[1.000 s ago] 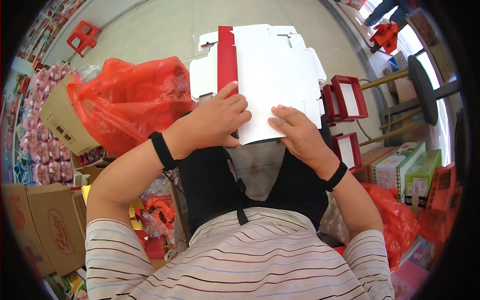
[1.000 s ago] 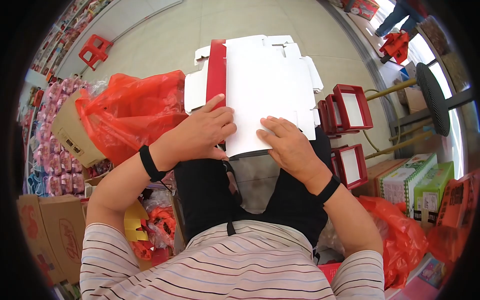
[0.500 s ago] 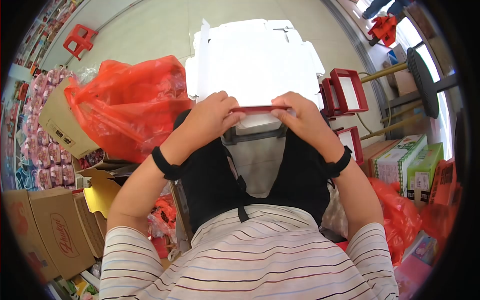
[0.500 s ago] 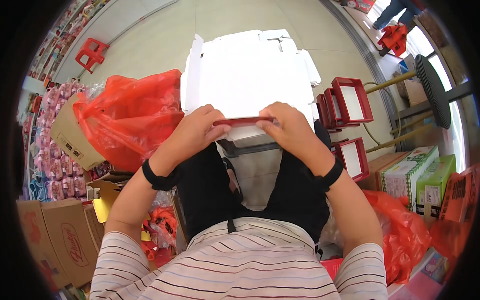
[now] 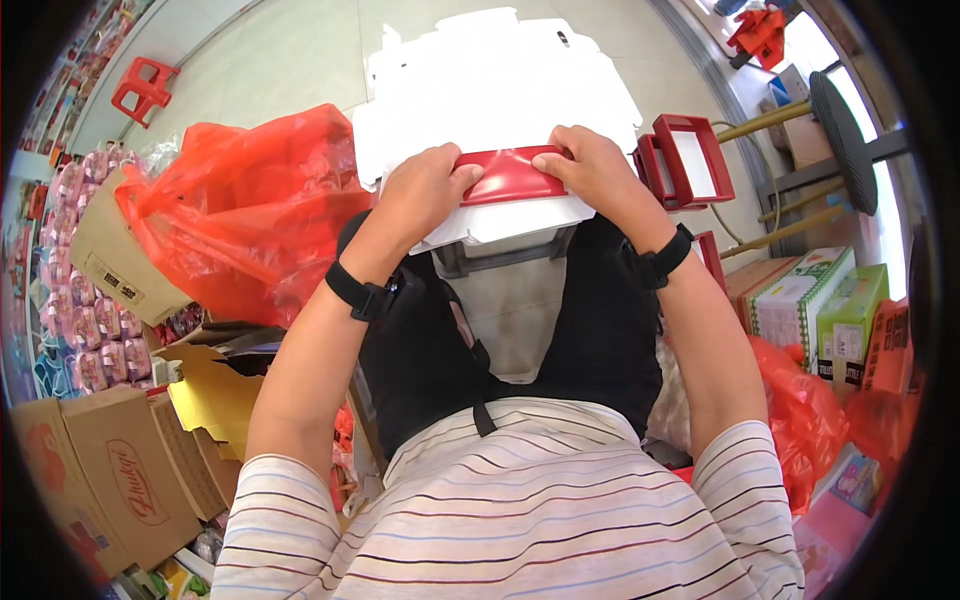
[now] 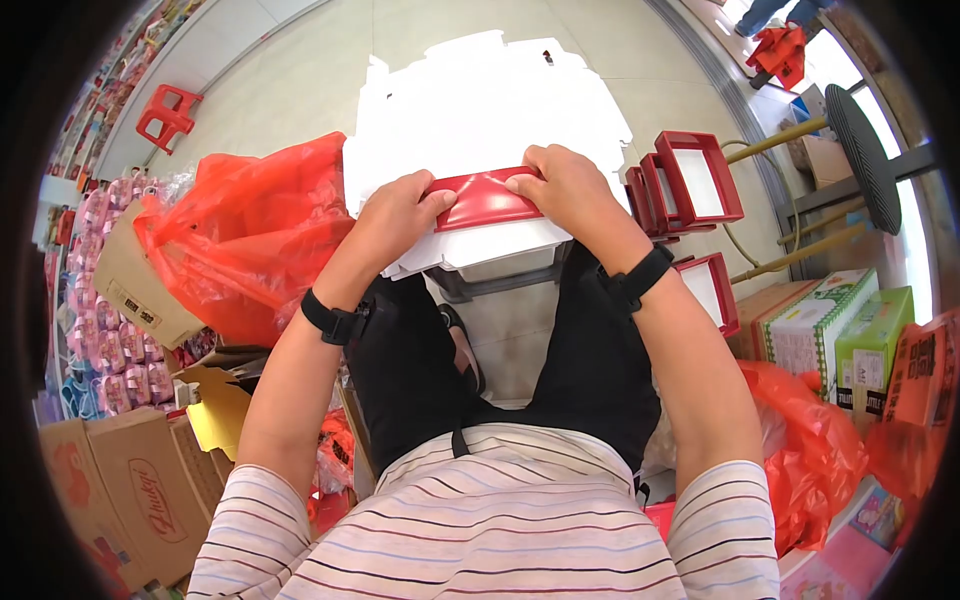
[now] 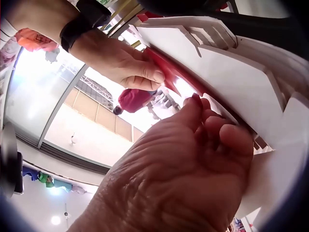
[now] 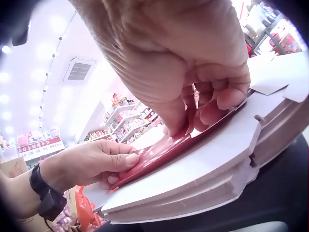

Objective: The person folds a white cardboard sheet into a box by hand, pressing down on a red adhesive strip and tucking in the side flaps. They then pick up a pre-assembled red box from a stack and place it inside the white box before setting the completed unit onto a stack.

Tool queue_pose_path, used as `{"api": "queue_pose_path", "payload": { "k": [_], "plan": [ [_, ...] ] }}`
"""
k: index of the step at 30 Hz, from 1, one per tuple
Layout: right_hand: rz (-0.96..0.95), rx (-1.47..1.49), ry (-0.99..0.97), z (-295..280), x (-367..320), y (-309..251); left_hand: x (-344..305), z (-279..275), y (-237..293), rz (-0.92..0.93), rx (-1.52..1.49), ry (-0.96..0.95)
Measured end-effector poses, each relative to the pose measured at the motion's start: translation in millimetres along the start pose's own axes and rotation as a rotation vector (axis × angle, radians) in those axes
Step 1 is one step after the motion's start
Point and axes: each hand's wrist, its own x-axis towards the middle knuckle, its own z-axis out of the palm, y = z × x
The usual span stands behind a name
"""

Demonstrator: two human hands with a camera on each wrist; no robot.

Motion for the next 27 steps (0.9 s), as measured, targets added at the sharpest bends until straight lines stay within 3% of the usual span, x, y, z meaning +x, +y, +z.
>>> {"api": "queue_pose_path", "payload": {
  "k": [22,27],
  "plan": [
    [0.014,-0.079,-0.073,-1.8,2.2,-3.9,1.6,-2.0,7.6,0.01,0.149,-0.081],
    [-0.009,-0.108,-0.089,-1.7,3.5,-2.3,-1.0,3.9,3.8,0.076,0.151,-0.017]
  ]
}}
